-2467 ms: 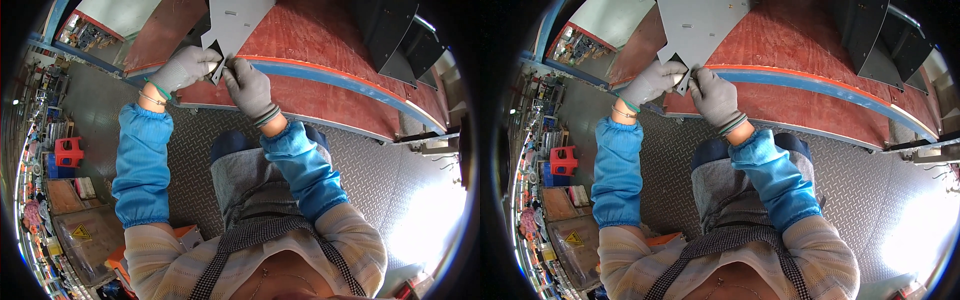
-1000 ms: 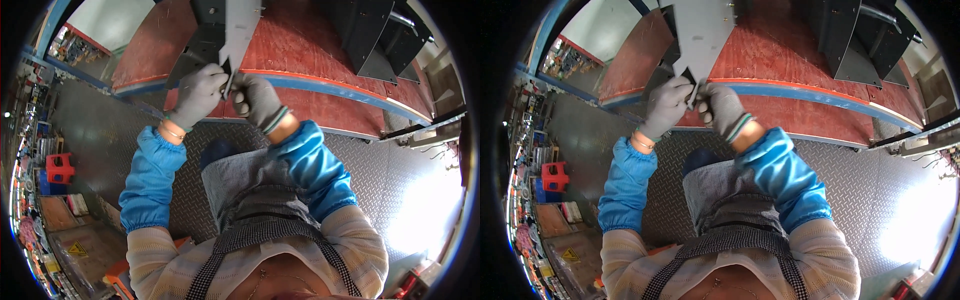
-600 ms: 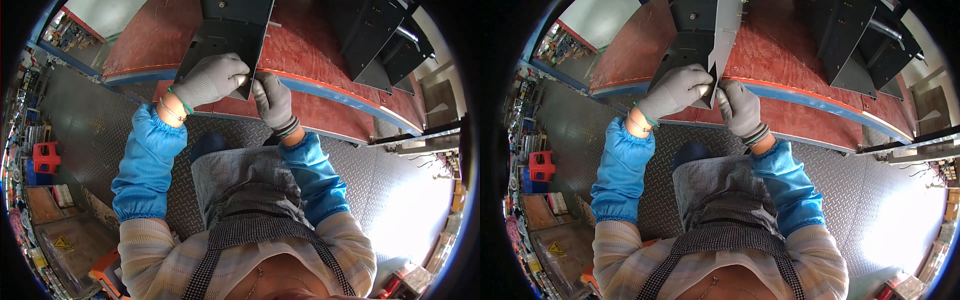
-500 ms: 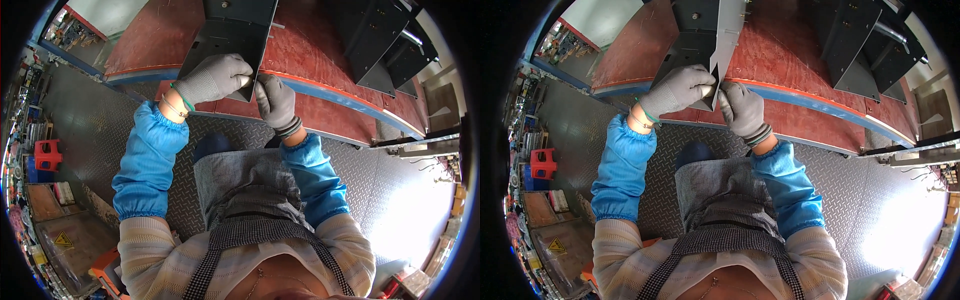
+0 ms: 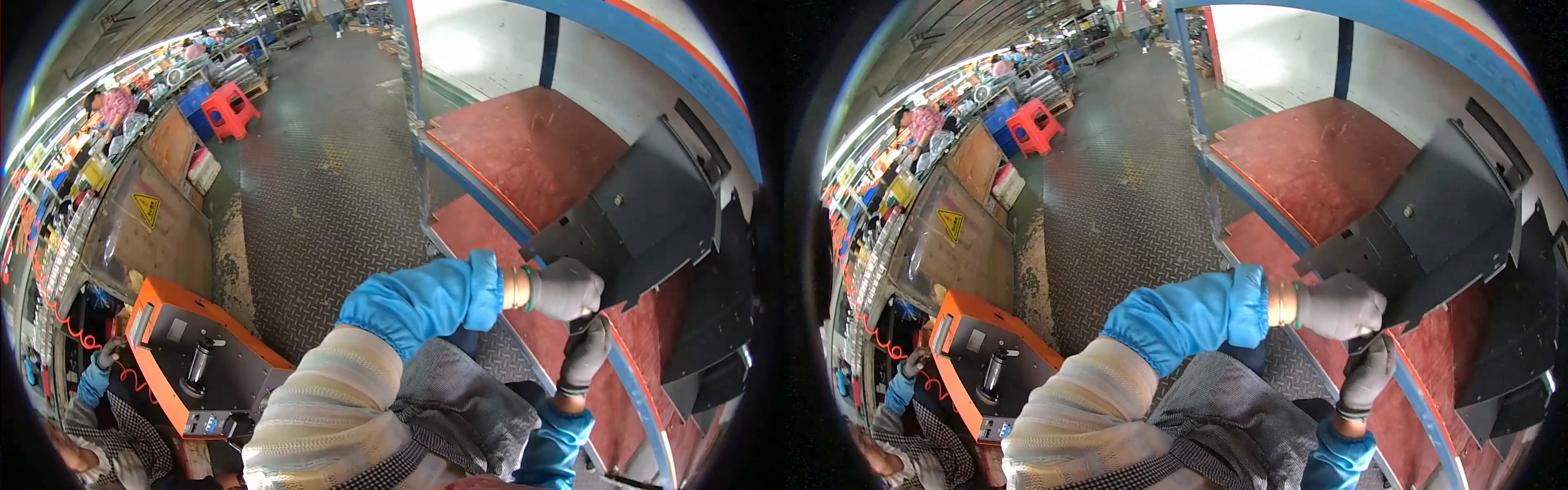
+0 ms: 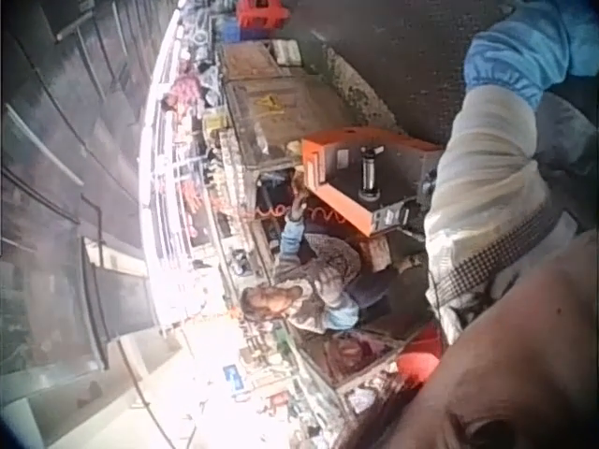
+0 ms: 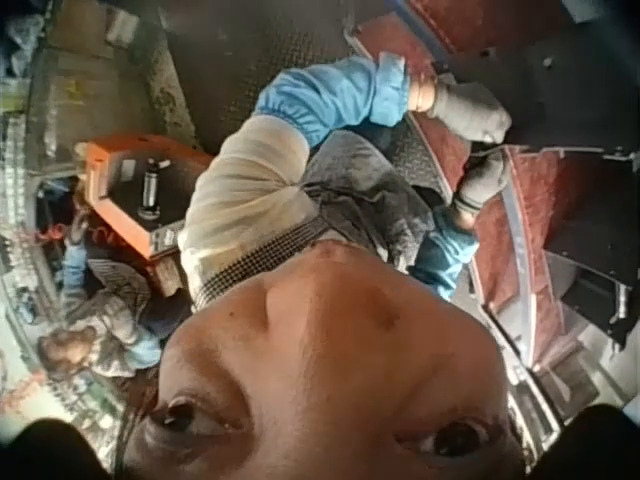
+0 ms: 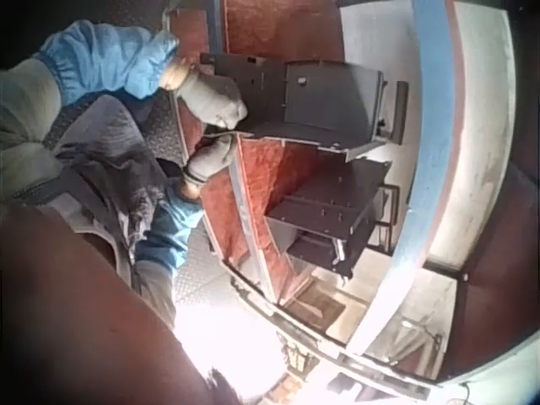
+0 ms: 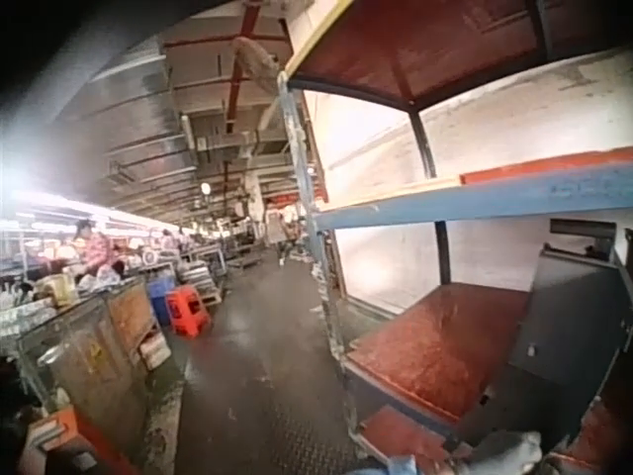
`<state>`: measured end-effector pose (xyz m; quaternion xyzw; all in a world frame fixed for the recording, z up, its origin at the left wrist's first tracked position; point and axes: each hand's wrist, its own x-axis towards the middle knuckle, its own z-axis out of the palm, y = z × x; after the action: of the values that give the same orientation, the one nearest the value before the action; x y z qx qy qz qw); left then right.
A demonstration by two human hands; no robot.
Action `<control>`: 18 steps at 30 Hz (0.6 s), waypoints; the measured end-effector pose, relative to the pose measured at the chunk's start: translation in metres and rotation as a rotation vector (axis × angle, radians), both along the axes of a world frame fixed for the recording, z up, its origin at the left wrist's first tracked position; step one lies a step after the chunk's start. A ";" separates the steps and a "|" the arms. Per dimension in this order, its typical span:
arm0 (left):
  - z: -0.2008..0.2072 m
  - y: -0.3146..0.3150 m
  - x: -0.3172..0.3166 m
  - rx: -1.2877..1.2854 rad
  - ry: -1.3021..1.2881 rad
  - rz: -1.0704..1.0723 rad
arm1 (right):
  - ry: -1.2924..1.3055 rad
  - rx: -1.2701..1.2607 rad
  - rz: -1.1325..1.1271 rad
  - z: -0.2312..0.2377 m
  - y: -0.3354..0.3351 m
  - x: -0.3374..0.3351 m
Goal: The person assembles and organizes metal housings and metal parts on a shelving unit by hand.
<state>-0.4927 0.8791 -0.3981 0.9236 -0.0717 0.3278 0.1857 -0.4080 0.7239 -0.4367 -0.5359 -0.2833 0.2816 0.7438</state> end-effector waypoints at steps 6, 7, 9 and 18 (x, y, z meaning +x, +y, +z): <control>0.005 -0.007 -0.012 0.102 0.017 0.039 | 0.351 -0.132 0.096 0.003 -0.004 0.008; 0.004 -0.008 -0.012 0.104 0.013 0.038 | 0.395 -0.158 0.110 0.009 -0.006 0.008; -0.001 -0.013 -0.004 0.121 0.011 0.054 | 0.496 -0.199 0.118 0.010 -0.009 0.021; 0.018 0.016 -0.022 0.010 0.153 -0.003 | -0.087 -0.151 0.070 0.007 -0.002 -0.006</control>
<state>-0.5144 0.8952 -0.3799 0.9467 -0.0603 0.2557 0.1866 -0.4139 0.7215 -0.4298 -0.5920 -0.3118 0.3042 0.6781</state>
